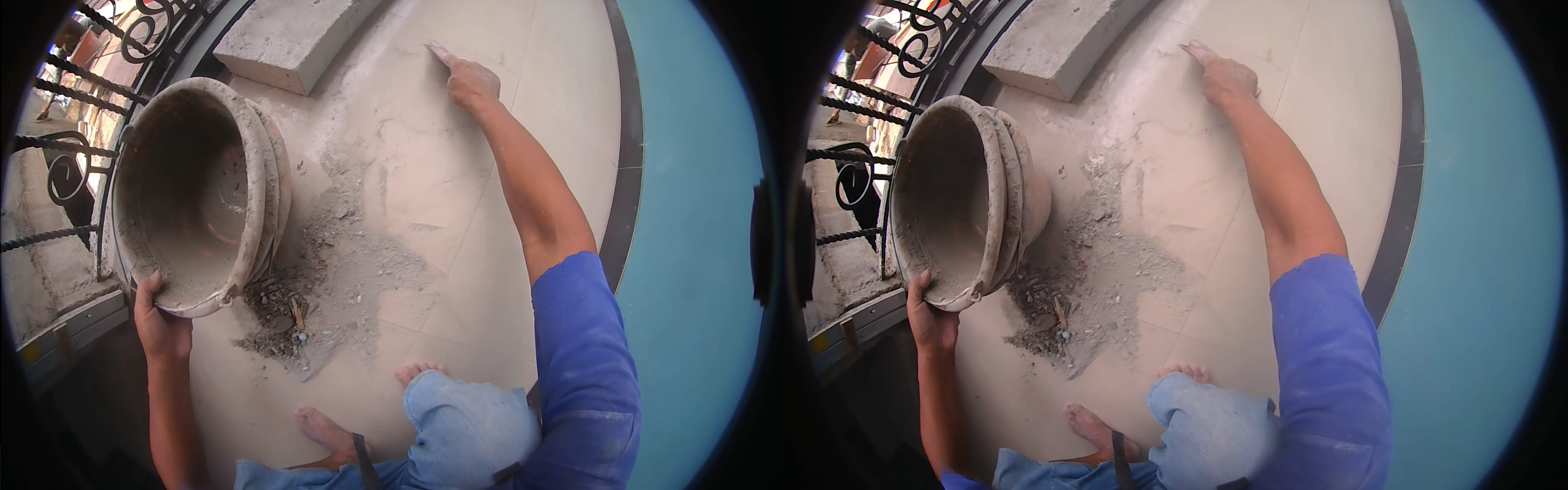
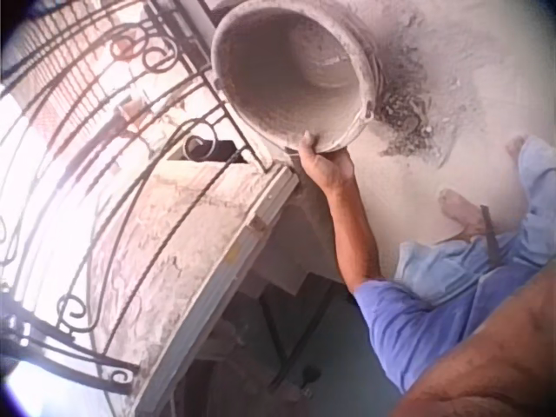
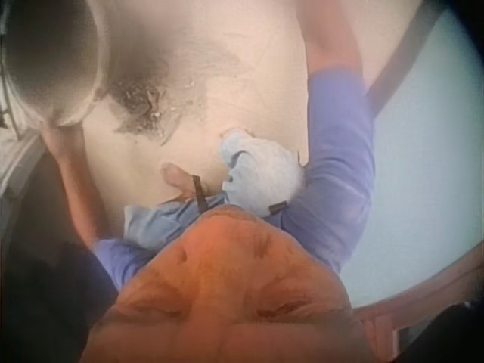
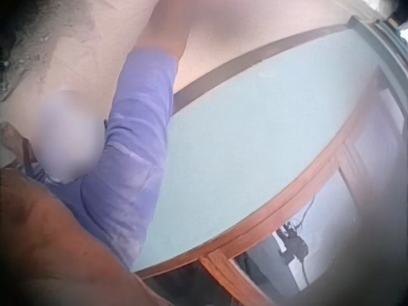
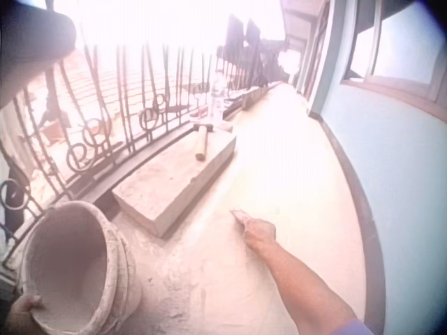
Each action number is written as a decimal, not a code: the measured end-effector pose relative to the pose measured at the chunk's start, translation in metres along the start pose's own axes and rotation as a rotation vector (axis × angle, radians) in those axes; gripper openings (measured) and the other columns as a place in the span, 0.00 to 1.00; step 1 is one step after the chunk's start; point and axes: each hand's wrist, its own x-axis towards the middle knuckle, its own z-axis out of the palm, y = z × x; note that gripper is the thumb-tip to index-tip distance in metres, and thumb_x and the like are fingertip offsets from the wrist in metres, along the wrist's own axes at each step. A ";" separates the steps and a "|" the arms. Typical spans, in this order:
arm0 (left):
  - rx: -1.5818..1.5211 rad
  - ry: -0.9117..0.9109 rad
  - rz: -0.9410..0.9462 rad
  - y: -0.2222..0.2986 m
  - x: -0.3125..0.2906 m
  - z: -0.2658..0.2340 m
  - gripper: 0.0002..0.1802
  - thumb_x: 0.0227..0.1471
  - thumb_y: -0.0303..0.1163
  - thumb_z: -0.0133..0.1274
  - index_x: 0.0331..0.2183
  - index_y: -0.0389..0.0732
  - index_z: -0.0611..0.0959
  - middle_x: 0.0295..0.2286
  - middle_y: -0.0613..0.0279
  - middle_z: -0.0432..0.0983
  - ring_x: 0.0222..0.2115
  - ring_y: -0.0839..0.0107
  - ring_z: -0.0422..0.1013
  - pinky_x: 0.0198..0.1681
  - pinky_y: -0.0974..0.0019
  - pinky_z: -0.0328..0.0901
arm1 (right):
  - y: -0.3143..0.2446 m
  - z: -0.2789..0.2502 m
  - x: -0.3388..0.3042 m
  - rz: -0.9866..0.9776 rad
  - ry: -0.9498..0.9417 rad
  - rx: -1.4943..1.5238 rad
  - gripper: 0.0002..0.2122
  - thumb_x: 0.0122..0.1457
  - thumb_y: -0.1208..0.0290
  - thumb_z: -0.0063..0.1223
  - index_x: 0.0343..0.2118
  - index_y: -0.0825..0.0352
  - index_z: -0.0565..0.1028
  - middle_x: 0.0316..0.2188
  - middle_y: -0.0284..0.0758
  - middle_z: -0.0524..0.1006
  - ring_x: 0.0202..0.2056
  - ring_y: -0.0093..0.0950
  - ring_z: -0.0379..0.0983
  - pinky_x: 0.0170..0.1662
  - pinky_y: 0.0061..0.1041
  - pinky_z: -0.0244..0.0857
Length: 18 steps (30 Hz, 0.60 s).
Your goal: The person scrapes debris from a tiled floor into a bucket using a trowel and then wipes the area with a cloth. The person moves the bucket to a new location and repeats the scraping and wiping process near a metal gate.
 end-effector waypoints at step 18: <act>-0.058 0.257 0.140 0.012 -0.111 -0.194 0.29 0.60 0.34 0.48 0.59 0.33 0.69 0.55 0.52 0.71 0.56 0.58 0.69 0.61 0.51 0.65 | -0.091 -0.010 -0.220 -0.928 -0.037 0.127 0.16 0.57 0.75 0.47 0.48 0.54 0.77 0.28 0.41 0.82 0.33 0.41 0.81 0.34 0.42 0.72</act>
